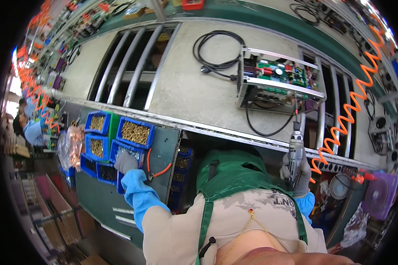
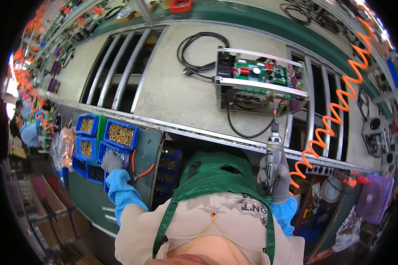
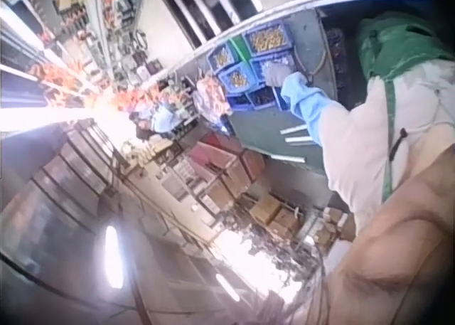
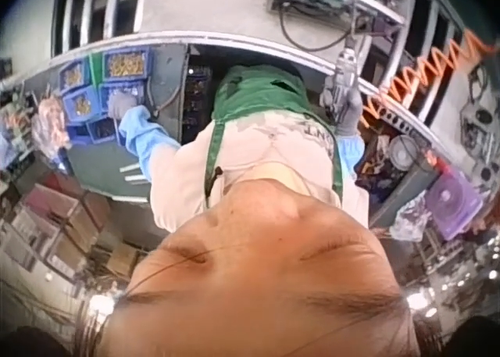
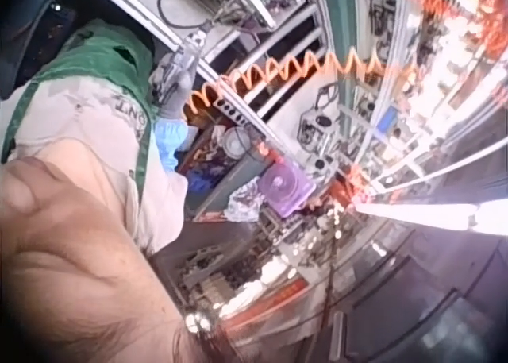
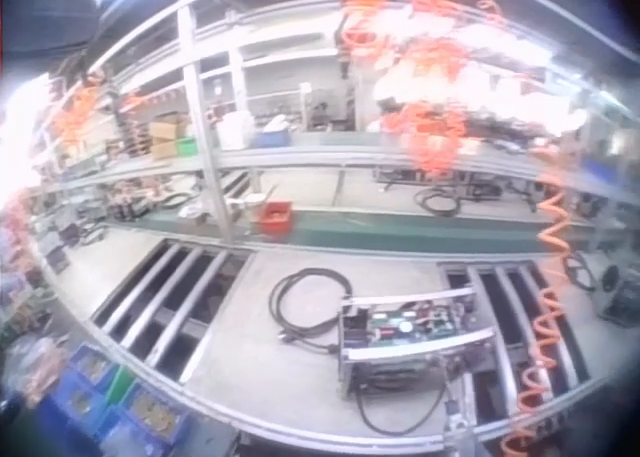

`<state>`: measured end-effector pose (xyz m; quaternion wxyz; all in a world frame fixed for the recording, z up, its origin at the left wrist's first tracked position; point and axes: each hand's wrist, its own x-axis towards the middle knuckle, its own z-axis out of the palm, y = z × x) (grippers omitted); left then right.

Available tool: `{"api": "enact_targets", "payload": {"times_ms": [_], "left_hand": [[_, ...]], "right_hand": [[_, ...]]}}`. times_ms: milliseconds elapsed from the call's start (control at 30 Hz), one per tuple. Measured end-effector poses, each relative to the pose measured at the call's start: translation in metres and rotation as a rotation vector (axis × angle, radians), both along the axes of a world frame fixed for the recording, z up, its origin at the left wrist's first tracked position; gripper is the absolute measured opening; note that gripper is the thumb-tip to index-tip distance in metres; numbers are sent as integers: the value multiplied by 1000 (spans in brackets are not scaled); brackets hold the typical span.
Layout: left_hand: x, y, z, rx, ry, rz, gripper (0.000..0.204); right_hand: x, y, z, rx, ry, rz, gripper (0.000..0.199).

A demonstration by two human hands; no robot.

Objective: Assembling an industrial electronic unit by mounting circuit boards and securing components with an electric screwdriver.

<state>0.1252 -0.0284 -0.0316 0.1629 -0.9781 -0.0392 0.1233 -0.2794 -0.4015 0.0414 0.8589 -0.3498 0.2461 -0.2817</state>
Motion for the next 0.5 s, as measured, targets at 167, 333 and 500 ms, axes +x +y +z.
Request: {"api": "enact_targets", "payload": {"times_ms": [167, 333, 500], "left_hand": [[-2, -16, 2, -5, -81, -40, 28], [-6, -18, 2, 21, -74, -18, 30], [-2, -23, 4, 54, -63, -52, 30]], "right_hand": [[2, 1, 3, -2, 17, -24, 72], [2, 1, 6, 13, 35, -22, 80], [0, -1, 8, 11, 53, -25, 79]]}}
